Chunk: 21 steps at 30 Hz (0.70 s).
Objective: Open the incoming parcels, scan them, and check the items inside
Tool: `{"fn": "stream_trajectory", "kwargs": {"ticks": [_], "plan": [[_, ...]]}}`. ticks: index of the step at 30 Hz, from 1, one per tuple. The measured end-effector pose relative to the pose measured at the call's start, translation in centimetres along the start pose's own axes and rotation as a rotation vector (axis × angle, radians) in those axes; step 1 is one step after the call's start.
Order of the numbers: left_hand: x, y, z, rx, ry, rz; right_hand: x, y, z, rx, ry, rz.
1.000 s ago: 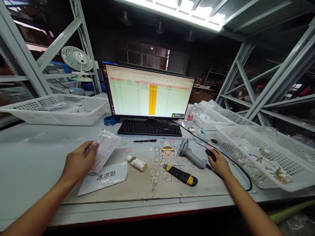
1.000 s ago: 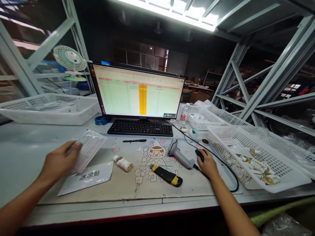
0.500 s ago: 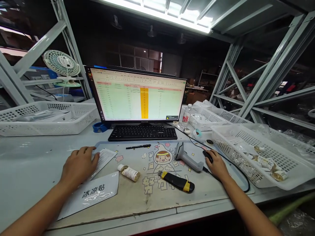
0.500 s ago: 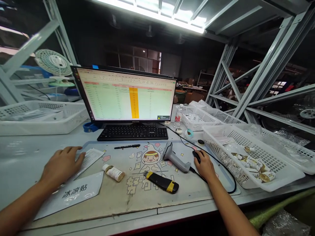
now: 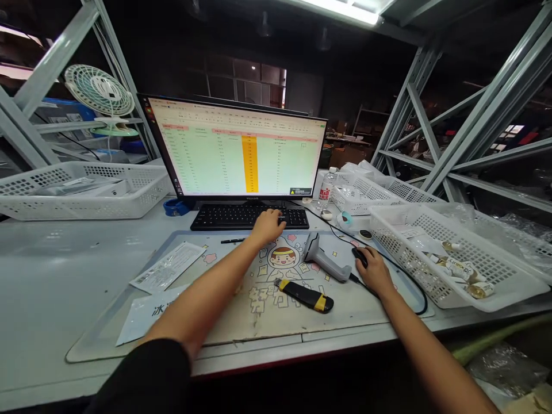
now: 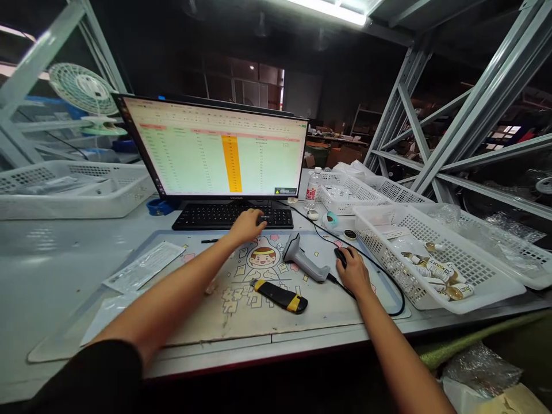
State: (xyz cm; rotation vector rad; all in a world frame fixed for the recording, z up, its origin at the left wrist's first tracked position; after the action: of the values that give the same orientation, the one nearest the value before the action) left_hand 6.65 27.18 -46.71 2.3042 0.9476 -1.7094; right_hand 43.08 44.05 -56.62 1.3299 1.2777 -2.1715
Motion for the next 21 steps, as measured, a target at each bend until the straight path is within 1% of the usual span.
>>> {"fn": "stream_trajectory", "kwargs": {"ticks": [2,4,6,8,10,13,21], "plan": [[2.7,-1.2,-1.9,-0.009,-0.025,0.007,-0.2,0.0,0.2,0.004,0.001,0.01],[5.1,-1.9,-3.0,-0.021,-0.049,0.007,-0.3,0.0,0.2,0.016,0.012,0.018],[6.9,-2.3,-3.5,-0.028,-0.07,-0.002,-0.2,-0.1,0.1,0.026,0.027,0.019],[8.2,-2.5,-3.7,-0.029,-0.084,-0.014,0.0,-0.1,0.1,0.026,0.037,0.014],[9.0,-2.7,-3.7,-0.034,-0.092,-0.03,0.2,-0.1,0.0,0.019,0.037,0.006],[9.6,-2.8,-3.4,-0.035,-0.095,-0.055,0.6,0.0,-0.2,0.016,0.036,-0.01],[10.2,-2.5,-2.7,-0.016,-0.087,-0.094,1.0,0.2,-0.5,-0.014,0.025,-0.049]]}}
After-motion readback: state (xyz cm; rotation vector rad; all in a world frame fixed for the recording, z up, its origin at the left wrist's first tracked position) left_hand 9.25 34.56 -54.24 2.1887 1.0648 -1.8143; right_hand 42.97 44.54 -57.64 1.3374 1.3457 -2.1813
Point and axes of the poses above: each hand's wrist, its own y-axis away from the middle knuckle, its own x-axis out of the palm, z = x × y, the point moved 1 cm from there along -y, towards the middle knuckle, and after that the axes turned 9 degrees about -x, right-handed, at the moved point
